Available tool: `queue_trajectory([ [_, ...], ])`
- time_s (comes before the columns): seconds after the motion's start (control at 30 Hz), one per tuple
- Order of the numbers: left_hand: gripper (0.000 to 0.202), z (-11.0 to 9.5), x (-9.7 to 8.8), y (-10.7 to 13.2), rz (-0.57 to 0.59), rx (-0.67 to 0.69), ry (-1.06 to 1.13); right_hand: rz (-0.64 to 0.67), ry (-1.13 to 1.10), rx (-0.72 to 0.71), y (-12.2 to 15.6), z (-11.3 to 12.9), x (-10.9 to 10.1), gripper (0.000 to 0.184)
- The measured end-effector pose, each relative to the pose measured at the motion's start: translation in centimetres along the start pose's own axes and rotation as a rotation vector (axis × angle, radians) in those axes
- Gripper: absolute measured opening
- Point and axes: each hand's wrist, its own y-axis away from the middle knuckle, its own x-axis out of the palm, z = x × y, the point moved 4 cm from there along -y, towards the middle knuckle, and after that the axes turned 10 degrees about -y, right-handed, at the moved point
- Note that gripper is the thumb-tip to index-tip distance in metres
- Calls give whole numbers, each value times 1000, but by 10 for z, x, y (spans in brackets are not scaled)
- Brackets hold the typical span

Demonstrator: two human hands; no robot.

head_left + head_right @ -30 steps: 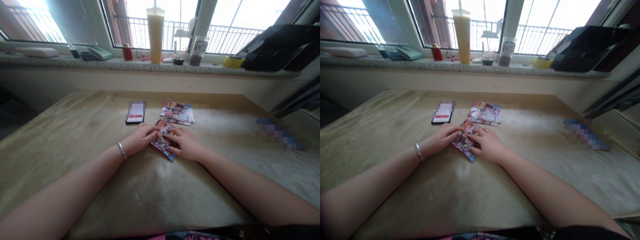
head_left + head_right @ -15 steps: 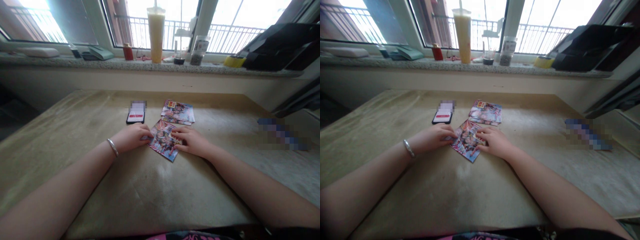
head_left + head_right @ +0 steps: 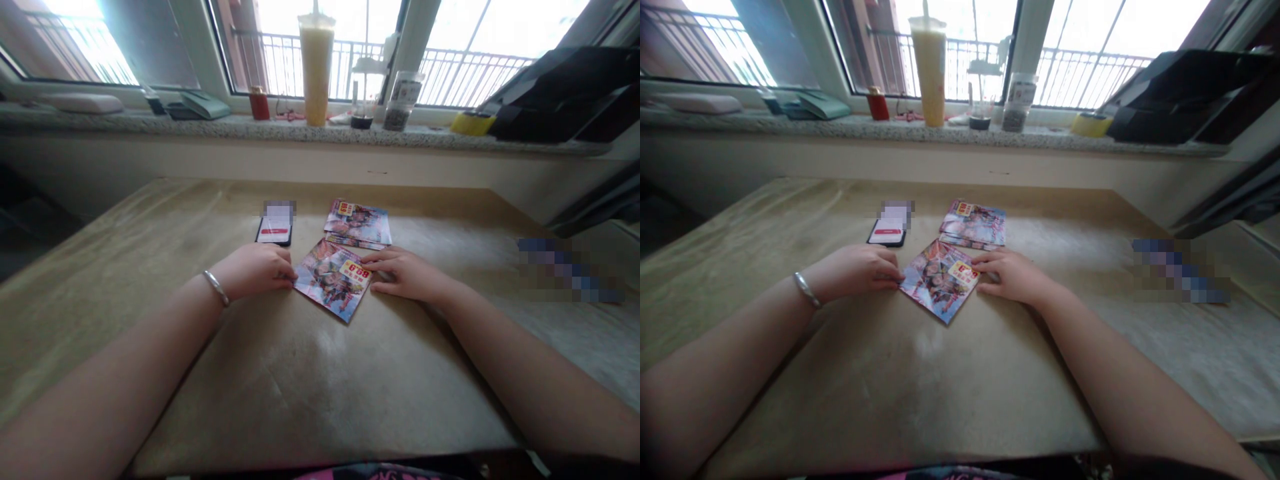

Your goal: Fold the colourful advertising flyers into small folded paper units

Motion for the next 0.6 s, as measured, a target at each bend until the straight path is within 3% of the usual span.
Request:
queue_trajectory([
  [0.33, 11, 10, 6, -1, -39, 33, 112, -59, 17, -20, 2, -5, 1, 28],
  [0.6, 24, -6, 0, 1, -112, 39, 64, -129, 68, 24, -1, -2, 4, 21],
])
